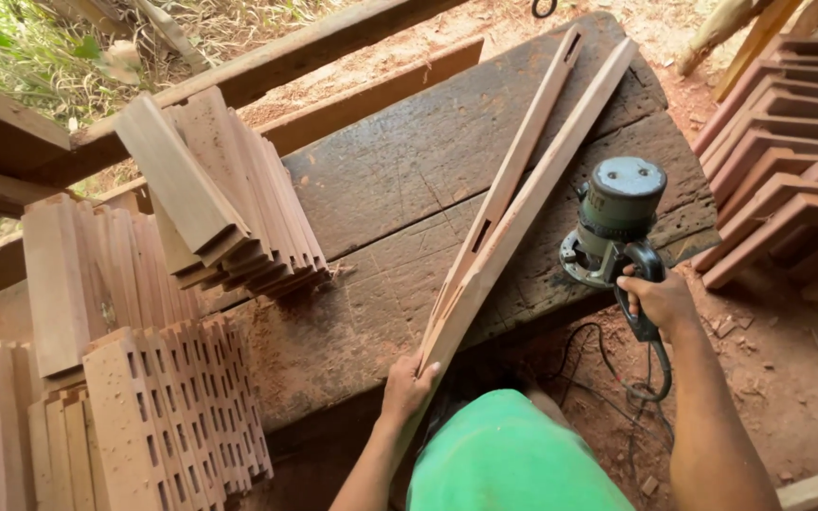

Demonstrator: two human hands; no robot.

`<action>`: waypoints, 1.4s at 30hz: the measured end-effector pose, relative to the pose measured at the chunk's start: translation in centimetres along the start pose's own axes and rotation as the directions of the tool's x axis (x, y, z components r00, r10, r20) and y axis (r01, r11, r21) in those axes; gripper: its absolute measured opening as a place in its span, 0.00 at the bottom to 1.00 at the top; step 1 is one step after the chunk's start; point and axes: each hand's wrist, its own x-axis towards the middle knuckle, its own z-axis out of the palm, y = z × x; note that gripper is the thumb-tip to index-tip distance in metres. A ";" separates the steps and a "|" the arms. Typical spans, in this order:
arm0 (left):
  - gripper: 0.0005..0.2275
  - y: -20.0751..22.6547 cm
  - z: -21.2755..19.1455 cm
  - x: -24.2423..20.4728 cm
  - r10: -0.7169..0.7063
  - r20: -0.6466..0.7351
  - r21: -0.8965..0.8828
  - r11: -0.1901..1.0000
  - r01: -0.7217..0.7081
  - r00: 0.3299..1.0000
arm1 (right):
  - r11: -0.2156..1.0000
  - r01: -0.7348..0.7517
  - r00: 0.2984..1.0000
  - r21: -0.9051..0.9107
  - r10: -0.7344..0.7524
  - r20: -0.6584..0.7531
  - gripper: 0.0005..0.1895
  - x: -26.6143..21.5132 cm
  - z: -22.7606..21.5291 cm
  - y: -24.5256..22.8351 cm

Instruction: Using a wood router and a square ruler to mark and shape wooden planks for furniture production.

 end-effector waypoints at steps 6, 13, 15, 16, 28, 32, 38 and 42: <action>0.22 2.9 -1.0 -1.3 -0.167 -0.013 0.054 0.984 0.168 0.986 | 1.000 -0.001 1.000 0.016 0.001 0.006 0.09 0.3 -0.2 1.4; 0.49 0.5 3.2 -1.4 -0.013 -0.086 0.688 0.723 0.069 0.996 | 0.999 -0.038 0.999 0.028 0.038 0.007 0.10 0.1 0.0 1.9; 0.40 -0.2 3.6 -1.6 0.014 -0.120 0.663 0.746 0.069 0.993 | 0.999 -0.042 0.999 0.018 0.042 0.005 0.10 -0.2 -0.2 1.8; 0.35 -0.6 3.7 -1.5 0.041 -0.154 0.637 0.768 0.067 0.987 | 0.999 -0.047 0.999 0.008 0.047 0.003 0.10 -0.1 -0.1 1.7; 0.28 -0.2 -4.7 1.3 -0.222 0.032 0.304 0.931 0.202 0.975 | 0.999 -0.028 0.998 -0.017 0.028 0.048 0.10 -0.4 -1.4 1.1; 0.30 -0.7 -5.0 1.9 -0.240 0.091 0.255 0.944 0.211 0.966 | 1.000 -0.018 0.998 0.008 0.018 0.058 0.10 0.3 -1.6 2.7; 0.24 1.9 -6.0 1.2 -0.267 0.147 0.075 0.963 0.259 0.952 | 1.000 0.025 0.999 0.002 -0.025 0.037 0.10 0.2 -1.1 2.7; 0.24 1.0 -4.3 0.7 -0.295 0.161 0.044 0.955 0.292 0.942 | 1.000 0.012 1.000 -0.008 -0.012 0.017 0.10 -0.2 -0.9 3.0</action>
